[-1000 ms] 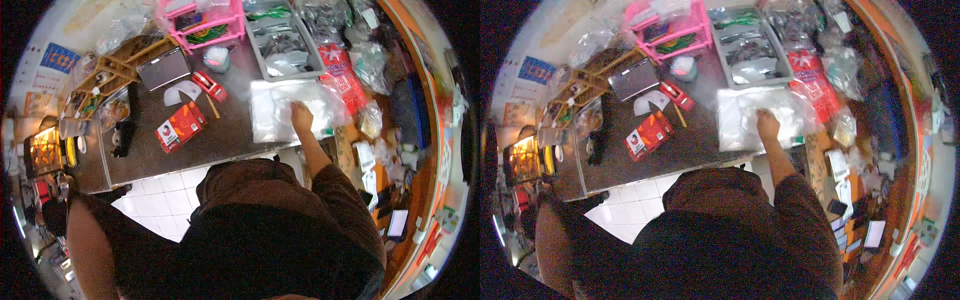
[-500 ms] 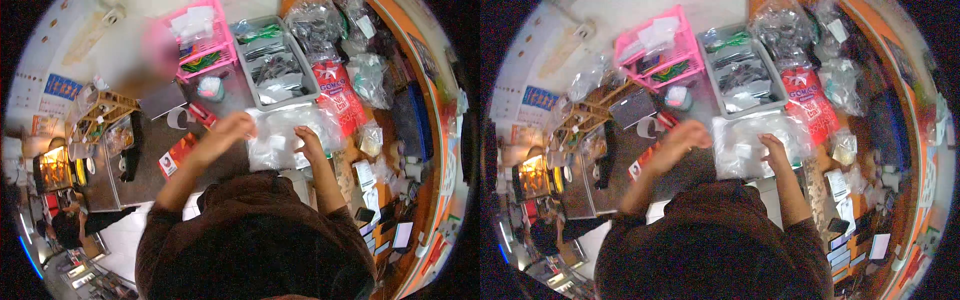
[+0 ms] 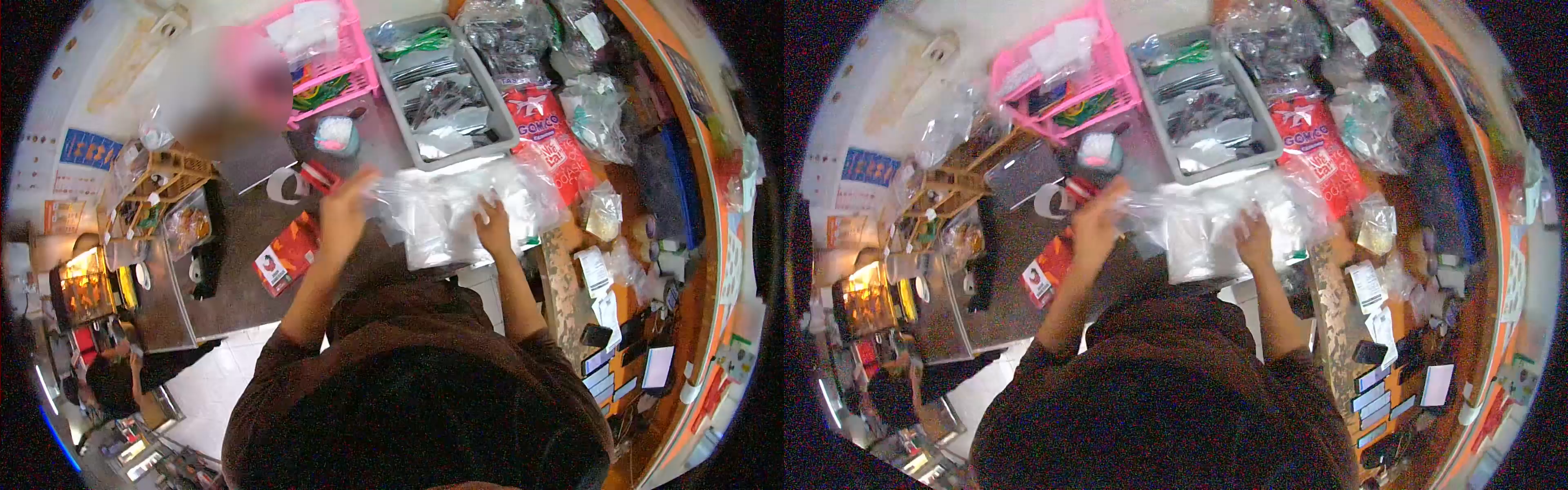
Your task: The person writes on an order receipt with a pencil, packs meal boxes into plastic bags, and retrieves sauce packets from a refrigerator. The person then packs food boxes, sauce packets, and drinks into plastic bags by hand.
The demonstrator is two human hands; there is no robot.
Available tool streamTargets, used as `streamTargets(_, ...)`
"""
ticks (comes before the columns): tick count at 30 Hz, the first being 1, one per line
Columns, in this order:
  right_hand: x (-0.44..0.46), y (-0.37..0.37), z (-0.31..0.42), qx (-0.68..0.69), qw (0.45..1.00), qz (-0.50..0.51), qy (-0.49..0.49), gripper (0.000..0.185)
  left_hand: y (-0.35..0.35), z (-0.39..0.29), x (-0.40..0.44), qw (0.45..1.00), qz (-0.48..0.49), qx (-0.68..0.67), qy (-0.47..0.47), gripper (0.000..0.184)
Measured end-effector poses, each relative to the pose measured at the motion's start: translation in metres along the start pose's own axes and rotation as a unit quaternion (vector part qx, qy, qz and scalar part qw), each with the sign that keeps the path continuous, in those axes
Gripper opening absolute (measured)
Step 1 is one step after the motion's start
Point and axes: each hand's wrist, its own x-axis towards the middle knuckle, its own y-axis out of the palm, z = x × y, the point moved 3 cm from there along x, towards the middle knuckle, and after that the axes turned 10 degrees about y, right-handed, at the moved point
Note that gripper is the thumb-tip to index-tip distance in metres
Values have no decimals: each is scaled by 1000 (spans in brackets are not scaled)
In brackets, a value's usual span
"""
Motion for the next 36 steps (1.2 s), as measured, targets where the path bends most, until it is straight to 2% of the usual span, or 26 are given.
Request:
streamTargets(1,0,6,-6,-79,996,-17,27,49,-31,-19,-10,993,-24,-69,-95,59)
streamTargets(3,5,11,12,-105,994,-4,-17,58,-82,-25,-35,998,-45,-15,-46,57)
streamTargets(5,-13,1,89,51,996,75,21,64,-111,-57,-62,997,-66,47,-10,55)
streamTargets(7,-49,-12,201,261,934,234,76,66,-125,-96,-88,983,-50,-91,-149,54)
streamTargets(9,-82,40,250,473,829,296,-45,61,-134,-120,-115,995,65,-14,-80,57)
streamTargets(11,-98,76,273,455,820,346,-34,56,-144,-136,-136,986,154,61,14,56)
streamTargets(13,-102,115,276,435,812,387,-33,51,-164,-146,-164,995,87,-11,-45,56)
streamTargets(15,-100,164,239,572,614,418,347,35,-191,-148,-183,991,19,-84,-101,56)
streamTargets(16,-100,167,239,572,613,422,344,35,-208,-143,-191,970,-70,-155,-173,55)
streamTargets(17,-101,168,235,534,660,378,370,35,-226,-137,-201,931,-157,-224,-241,53)
streamTargets(18,-107,171,233,492,701,330,396,37,-241,-125,-216,945,-145,-169,-238,52)
streamTargets(19,-117,164,246,462,781,263,327,51,-256,-113,-230,956,-133,-114,-235,51)
streamTargets(20,-116,178,253,469,797,325,196,54,-269,-111,-234,979,-116,-78,-151,46)
streamTargets(21,-117,191,261,465,798,379,60,58,-281,-110,-237,967,-145,-114,-173,52)
streamTargets(22,-123,191,282,464,798,379,62,58,-293,-109,-239,953,-177,-151,-194,61)
streamTargets(23,-135,181,315,304,876,374,-14,62,-305,-108,-241,936,-211,-186,-212,72)
streamTargets(24,-146,181,342,134,921,355,-89,66,-321,-103,-249,945,-195,-205,-164,60)
streamTargets(25,-154,193,356,132,921,355,-86,66,-337,-98,-258,951,-180,-223,-115,66)
streamTargets(27,-162,209,382,-11,971,207,-120,78,-369,-84,-276,954,-181,-219,-96,70)
streamTargets(28,-172,215,393,-12,971,208,-116,78,-385,-79,-285,944,-216,-214,-129,71)
streamTargets(30,-198,213,417,125,973,146,-127,69,-406,-65,-294,953,-222,-190,-78,66)
streamTargets(31,-209,215,430,122,974,146,-120,69,-417,-58,-298,957,-225,-178,-52,63)
streamTargets(32,-222,230,434,248,897,337,140,65,-422,-54,-298,952,-248,-177,-34,58)
streamTargets(34,-249,252,428,348,706,479,389,61,-433,-46,-300,952,-245,-182,-14,51)
streamTargets(35,-262,269,422,444,558,576,400,53,-439,-42,-301,952,-243,-184,-4,49)
streamTargets(36,-273,279,418,523,389,649,392,45,-444,-40,-303,916,-267,-291,-71,49)
